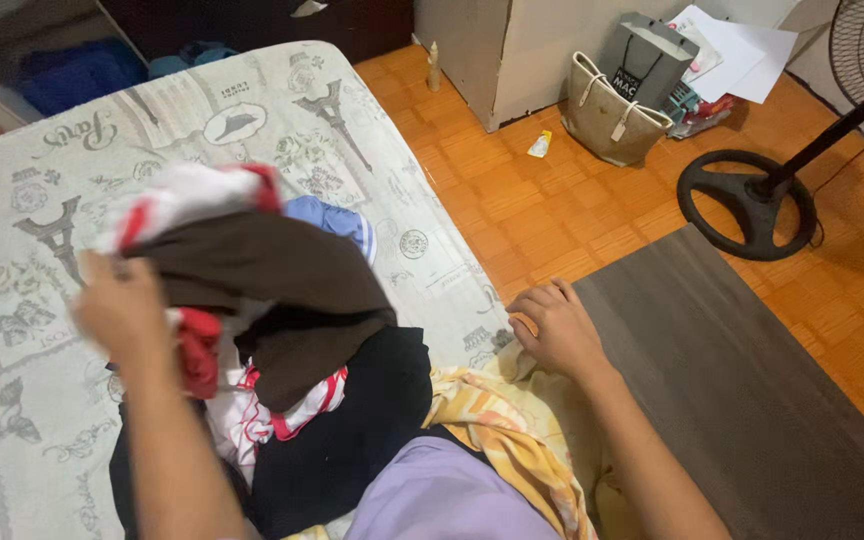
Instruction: The person folds a patterned garment and a pair of black shorts with red stripes on a small table. They smooth and align each item, fold them into compact rectangles, and place them on a nearby bed.
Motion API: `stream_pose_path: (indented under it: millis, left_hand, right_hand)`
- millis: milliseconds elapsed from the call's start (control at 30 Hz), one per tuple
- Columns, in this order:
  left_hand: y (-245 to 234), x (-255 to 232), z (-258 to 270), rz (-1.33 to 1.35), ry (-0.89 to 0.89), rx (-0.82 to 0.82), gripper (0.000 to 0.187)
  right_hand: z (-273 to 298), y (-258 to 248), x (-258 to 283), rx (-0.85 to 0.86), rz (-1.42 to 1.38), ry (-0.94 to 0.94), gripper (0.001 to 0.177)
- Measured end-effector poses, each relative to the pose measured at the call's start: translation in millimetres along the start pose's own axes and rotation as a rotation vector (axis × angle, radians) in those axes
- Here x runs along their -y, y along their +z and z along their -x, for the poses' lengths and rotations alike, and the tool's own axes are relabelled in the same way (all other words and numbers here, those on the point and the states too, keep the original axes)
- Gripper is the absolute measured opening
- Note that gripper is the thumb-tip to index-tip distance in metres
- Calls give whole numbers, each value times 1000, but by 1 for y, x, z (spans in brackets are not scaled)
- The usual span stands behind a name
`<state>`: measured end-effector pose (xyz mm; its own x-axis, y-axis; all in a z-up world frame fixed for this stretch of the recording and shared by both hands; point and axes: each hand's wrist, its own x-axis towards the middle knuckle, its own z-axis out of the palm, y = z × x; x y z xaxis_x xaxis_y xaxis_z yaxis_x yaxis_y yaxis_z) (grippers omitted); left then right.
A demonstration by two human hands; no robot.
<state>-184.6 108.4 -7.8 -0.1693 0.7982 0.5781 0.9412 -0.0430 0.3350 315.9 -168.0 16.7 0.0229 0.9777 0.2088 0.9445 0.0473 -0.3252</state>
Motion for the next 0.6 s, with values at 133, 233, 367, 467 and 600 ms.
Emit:
stream_pose_path:
  millis: [133, 233, 367, 467, 600]
  left_hand:
    - [-55, 46, 2, -332, -12, -31, 24]
    - [-70, 65, 31, -494, -68, 258, 24]
    - [-34, 37, 72, -320, -45, 894, 27]
    - [-8, -15, 103, -59, -9, 1369, 35]
    - [24, -70, 73, -84, 165, 1065, 37]
  right_hand:
    - [-2, 2, -1, -14, -1, 5, 17]
    - [2, 1, -3, -18, -6, 7, 16]
    - [-2, 1, 2, -55, -21, -20, 15]
    - [0, -2, 4, -31, -10, 9, 14]
    - [2, -4, 7, -46, -59, 10, 15]
